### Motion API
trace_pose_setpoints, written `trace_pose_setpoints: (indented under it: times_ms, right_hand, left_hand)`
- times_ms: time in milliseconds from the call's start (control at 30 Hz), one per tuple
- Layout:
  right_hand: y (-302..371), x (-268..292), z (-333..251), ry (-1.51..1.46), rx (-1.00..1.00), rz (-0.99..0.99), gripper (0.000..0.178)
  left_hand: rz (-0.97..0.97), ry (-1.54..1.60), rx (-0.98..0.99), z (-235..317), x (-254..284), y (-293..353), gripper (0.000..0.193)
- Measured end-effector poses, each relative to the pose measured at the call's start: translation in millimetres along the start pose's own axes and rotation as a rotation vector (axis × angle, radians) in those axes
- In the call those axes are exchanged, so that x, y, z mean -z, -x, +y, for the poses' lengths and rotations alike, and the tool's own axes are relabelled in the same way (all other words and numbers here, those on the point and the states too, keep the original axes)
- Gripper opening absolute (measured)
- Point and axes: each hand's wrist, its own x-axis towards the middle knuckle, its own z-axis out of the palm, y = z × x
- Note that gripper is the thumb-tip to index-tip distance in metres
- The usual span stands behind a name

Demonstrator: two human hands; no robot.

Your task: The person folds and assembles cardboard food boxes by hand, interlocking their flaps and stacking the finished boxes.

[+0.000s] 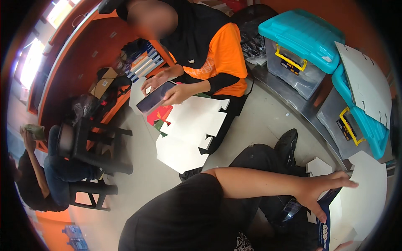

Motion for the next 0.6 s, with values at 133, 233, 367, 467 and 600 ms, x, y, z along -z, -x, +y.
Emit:
trace_pose_setpoints:
  times_ms: [133,233,367,467,600]
  right_hand:
    - [-3,2,-5,0.007,0.019,-0.01,0.108]
    - [-4,0,-6,0.012,0.045,-0.006,0.108]
    - [-9,6,-9,0.022,0.069,-0.011,0.108]
    - [-2,9,-1,0.021,0.083,-0.007,0.107]
    - [19,8,28,-0.033,0.082,-0.013,0.109]
  left_hand:
    - [0.123,0.15,0.026,-8,-14,1,0.138]
    - [0.115,-0.08,-0.071,-9,-19,5,0.126]
    - [-0.035,-0.043,0.023,1,-7,5,0.105]
    - [0.013,-0.083,0.06,3,-11,6,0.09]
    - [0.029,-0.007,0.181,15,-9,2,0.085]
